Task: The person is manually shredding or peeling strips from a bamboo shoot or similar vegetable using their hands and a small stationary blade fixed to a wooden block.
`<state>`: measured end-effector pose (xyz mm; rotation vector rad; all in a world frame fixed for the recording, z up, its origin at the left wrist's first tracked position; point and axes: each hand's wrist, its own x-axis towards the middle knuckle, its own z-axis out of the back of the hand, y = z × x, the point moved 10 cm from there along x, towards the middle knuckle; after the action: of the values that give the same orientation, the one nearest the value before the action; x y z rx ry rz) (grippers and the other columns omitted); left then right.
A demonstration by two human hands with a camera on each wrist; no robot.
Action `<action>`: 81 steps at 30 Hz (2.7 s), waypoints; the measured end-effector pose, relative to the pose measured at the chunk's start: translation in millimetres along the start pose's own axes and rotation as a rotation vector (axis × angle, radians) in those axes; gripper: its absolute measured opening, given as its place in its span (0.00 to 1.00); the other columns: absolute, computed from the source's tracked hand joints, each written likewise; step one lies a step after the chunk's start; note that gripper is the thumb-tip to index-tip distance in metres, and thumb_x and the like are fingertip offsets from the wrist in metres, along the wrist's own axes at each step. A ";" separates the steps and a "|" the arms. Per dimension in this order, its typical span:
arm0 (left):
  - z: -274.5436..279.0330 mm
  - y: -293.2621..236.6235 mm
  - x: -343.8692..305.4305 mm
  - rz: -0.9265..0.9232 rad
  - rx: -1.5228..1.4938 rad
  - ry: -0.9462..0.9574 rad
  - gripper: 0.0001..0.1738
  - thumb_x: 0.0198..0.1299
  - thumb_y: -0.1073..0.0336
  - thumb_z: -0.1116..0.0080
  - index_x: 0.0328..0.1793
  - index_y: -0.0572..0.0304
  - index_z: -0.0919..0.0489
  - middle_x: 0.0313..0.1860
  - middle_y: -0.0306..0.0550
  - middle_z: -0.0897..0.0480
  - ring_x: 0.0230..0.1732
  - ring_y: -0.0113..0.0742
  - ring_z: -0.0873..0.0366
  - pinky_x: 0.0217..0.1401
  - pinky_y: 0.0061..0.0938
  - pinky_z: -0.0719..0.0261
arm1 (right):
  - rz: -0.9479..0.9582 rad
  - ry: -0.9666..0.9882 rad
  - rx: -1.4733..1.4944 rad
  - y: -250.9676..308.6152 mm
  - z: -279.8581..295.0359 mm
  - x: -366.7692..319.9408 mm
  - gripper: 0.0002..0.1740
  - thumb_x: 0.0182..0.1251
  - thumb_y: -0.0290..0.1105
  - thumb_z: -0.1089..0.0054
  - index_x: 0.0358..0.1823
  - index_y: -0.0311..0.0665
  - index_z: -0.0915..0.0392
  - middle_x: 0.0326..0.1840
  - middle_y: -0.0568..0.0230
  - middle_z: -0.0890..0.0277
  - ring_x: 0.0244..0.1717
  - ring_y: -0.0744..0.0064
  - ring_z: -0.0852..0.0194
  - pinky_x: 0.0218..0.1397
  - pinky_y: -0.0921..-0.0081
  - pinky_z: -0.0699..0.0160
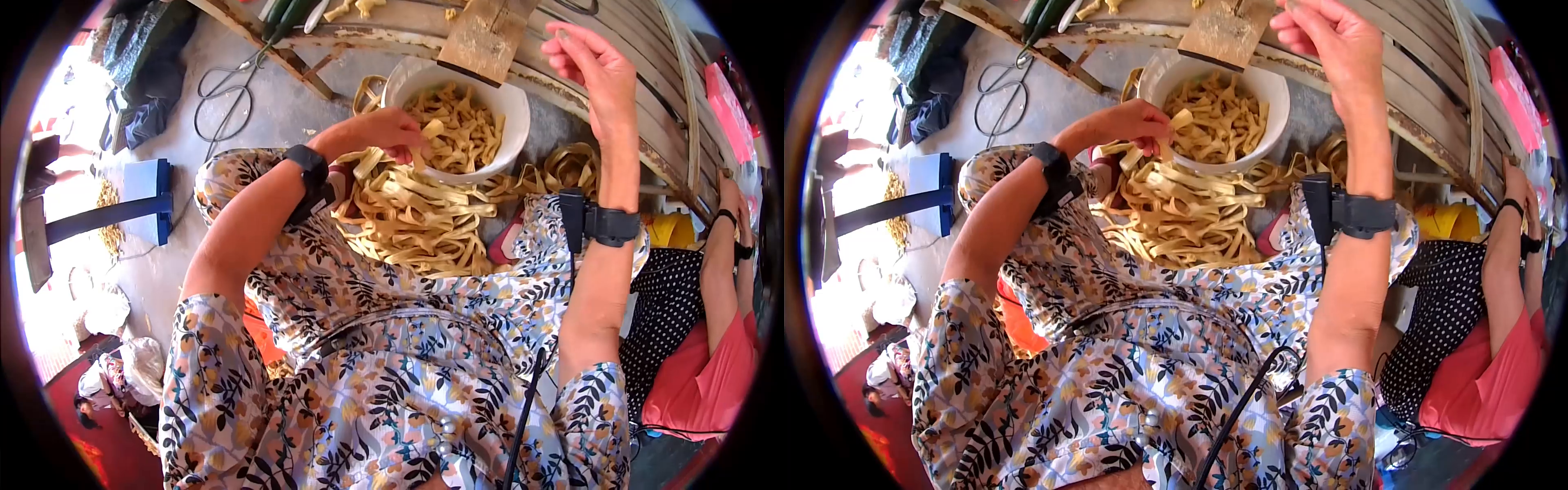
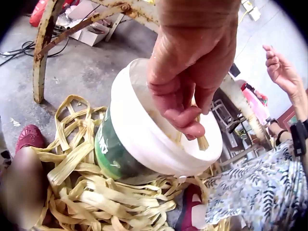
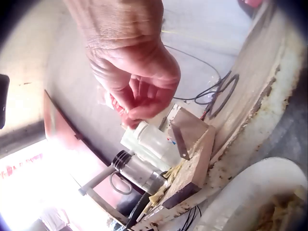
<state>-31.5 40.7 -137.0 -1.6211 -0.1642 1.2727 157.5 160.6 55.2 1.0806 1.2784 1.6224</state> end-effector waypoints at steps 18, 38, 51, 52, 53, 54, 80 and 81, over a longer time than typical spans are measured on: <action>16.7 -59.7 -15.7 -0.228 0.099 -0.256 0.10 0.55 0.63 0.45 0.34 0.64 0.20 0.25 0.42 0.19 0.26 0.25 0.21 0.28 0.17 0.25 | -0.338 1.012 -1.013 -301.2 -198.2 -208.1 0.12 0.52 0.23 0.49 0.39 0.36 0.25 0.69 0.54 0.51 0.61 0.52 0.42 0.57 0.66 0.35; -7.8 -69.1 -36.9 -0.342 0.195 0.051 0.27 0.62 0.49 0.53 0.55 0.66 0.30 0.47 0.48 0.24 0.49 0.31 0.28 0.54 0.25 0.31 | -0.126 0.518 -0.071 -83.1 -178.8 -96.0 0.09 0.51 0.27 0.41 0.35 0.36 0.26 0.28 0.64 0.24 0.30 0.72 0.24 0.34 0.76 0.25; 176.2 -104.9 -185.3 -0.831 -0.693 -0.688 0.03 0.60 0.68 0.50 0.38 0.57 0.27 0.22 0.28 0.35 0.18 0.17 0.42 0.22 0.12 0.43 | -0.382 0.521 -0.142 -20.2 -36.4 -83.6 0.09 0.57 0.33 0.42 0.35 0.35 0.22 0.19 0.74 0.30 0.17 0.89 0.38 0.18 0.91 0.41; 191.3 -93.4 -193.5 -0.848 -0.676 -0.715 0.04 0.59 0.68 0.49 0.39 0.57 0.27 0.24 0.30 0.33 0.20 0.18 0.40 0.25 0.13 0.41 | -0.419 0.531 -0.195 -22.4 -22.5 -91.2 0.09 0.58 0.33 0.43 0.34 0.35 0.21 0.17 0.75 0.31 0.16 0.90 0.39 0.18 0.92 0.42; 204.5 -81.1 -196.3 -0.823 -0.624 -0.753 0.06 0.58 0.67 0.48 0.40 0.57 0.26 0.27 0.31 0.32 0.22 0.20 0.38 0.27 0.15 0.39 | -0.413 0.492 -0.319 -29.7 1.8 -92.8 0.08 0.59 0.33 0.43 0.33 0.35 0.21 0.17 0.75 0.31 0.16 0.90 0.40 0.18 0.92 0.43; 214.1 -66.3 -194.9 -0.757 -0.535 -0.806 0.07 0.58 0.66 0.47 0.42 0.56 0.26 0.29 0.32 0.30 0.25 0.21 0.36 0.29 0.16 0.37 | -0.405 0.456 -0.443 -36.7 27.5 -93.7 0.08 0.59 0.32 0.44 0.31 0.35 0.21 0.16 0.75 0.31 0.16 0.91 0.40 0.18 0.92 0.44; 219.4 -45.4 -240.2 -0.938 -0.643 -0.547 0.14 0.63 0.72 0.60 0.50 0.73 0.30 0.18 0.28 0.40 0.18 0.17 0.47 0.31 0.16 0.41 | -0.201 -0.163 -0.804 2.6 267.2 -100.9 0.14 0.59 0.26 0.48 0.47 0.37 0.24 0.26 0.74 0.28 0.21 0.87 0.38 0.24 0.90 0.39; 214.7 -39.7 -243.9 -0.807 -0.510 -0.698 0.14 0.62 0.71 0.60 0.50 0.73 0.29 0.19 0.28 0.40 0.18 0.18 0.47 0.30 0.16 0.41 | -0.198 -0.122 -0.727 5.7 255.3 -106.5 0.15 0.57 0.23 0.50 0.47 0.37 0.24 0.28 0.72 0.27 0.22 0.86 0.36 0.24 0.88 0.38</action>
<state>-286.8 37.4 67.8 -1.1970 -1.5099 1.1165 432.4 139.0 78.0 0.5659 0.5975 1.6374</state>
